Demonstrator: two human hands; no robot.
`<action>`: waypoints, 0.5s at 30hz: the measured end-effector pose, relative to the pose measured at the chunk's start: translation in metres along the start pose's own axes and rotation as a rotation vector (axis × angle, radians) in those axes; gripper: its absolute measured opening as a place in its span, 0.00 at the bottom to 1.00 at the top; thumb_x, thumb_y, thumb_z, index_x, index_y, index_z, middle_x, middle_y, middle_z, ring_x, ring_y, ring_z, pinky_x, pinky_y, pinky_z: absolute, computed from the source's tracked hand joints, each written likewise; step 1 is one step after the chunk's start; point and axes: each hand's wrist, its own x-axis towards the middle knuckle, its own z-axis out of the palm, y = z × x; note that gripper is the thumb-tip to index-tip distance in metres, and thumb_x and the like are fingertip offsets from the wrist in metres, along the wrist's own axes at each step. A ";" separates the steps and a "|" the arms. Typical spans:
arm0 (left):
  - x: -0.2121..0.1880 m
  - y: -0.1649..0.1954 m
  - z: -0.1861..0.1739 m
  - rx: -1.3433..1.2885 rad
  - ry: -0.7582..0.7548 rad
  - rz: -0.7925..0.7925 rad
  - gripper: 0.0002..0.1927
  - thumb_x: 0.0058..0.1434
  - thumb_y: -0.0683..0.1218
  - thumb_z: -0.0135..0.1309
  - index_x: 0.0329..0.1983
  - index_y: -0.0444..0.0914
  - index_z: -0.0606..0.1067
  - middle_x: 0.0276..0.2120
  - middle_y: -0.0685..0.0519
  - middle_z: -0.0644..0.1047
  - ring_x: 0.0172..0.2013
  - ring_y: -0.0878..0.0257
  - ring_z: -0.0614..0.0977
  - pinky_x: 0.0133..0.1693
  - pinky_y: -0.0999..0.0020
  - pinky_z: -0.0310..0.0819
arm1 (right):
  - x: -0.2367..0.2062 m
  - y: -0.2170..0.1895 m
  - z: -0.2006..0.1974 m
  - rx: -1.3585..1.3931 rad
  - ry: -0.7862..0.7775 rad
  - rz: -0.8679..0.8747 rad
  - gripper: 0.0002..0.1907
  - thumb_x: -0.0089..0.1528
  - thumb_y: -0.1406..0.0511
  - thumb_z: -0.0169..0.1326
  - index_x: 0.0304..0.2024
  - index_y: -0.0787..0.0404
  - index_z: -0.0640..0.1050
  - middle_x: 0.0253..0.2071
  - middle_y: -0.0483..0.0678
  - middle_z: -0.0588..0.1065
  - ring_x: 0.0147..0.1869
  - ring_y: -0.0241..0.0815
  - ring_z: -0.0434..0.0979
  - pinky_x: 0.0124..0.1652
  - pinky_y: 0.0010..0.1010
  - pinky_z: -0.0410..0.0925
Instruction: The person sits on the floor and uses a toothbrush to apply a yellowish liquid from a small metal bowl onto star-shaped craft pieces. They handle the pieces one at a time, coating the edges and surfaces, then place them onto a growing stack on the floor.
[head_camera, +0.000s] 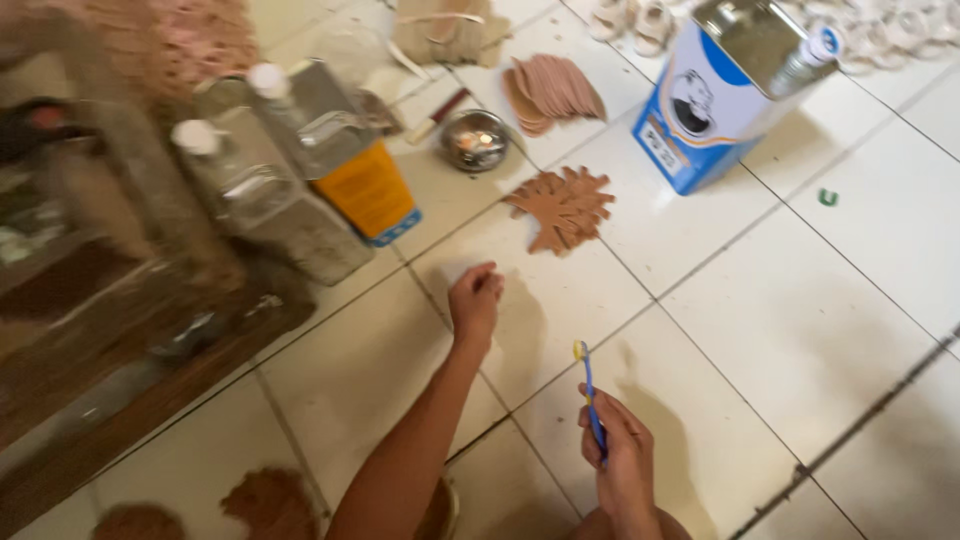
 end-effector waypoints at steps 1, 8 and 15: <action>-0.017 0.008 -0.015 -0.057 -0.001 0.002 0.13 0.64 0.40 0.56 0.49 0.29 0.79 0.29 0.54 0.78 0.29 0.66 0.75 0.33 0.71 0.70 | 0.000 0.001 0.002 -0.023 -0.016 -0.005 0.20 0.66 0.62 0.51 0.52 0.73 0.79 0.27 0.48 0.71 0.18 0.31 0.56 0.19 0.26 0.47; -0.105 0.129 -0.120 0.315 0.243 0.340 0.16 0.66 0.45 0.57 0.56 0.37 0.77 0.38 0.52 0.79 0.36 0.64 0.76 0.38 0.71 0.73 | 0.001 0.002 0.006 -0.135 -0.076 -0.041 0.18 0.65 0.63 0.52 0.52 0.70 0.79 0.27 0.48 0.72 0.17 0.31 0.55 0.19 0.26 0.46; -0.113 0.259 -0.211 0.922 0.635 0.867 0.40 0.66 0.59 0.62 0.75 0.42 0.59 0.71 0.40 0.61 0.73 0.43 0.61 0.72 0.39 0.50 | 0.002 0.029 0.015 -0.516 -0.273 0.004 0.14 0.64 0.64 0.53 0.42 0.67 0.83 0.25 0.46 0.74 0.20 0.31 0.58 0.21 0.27 0.51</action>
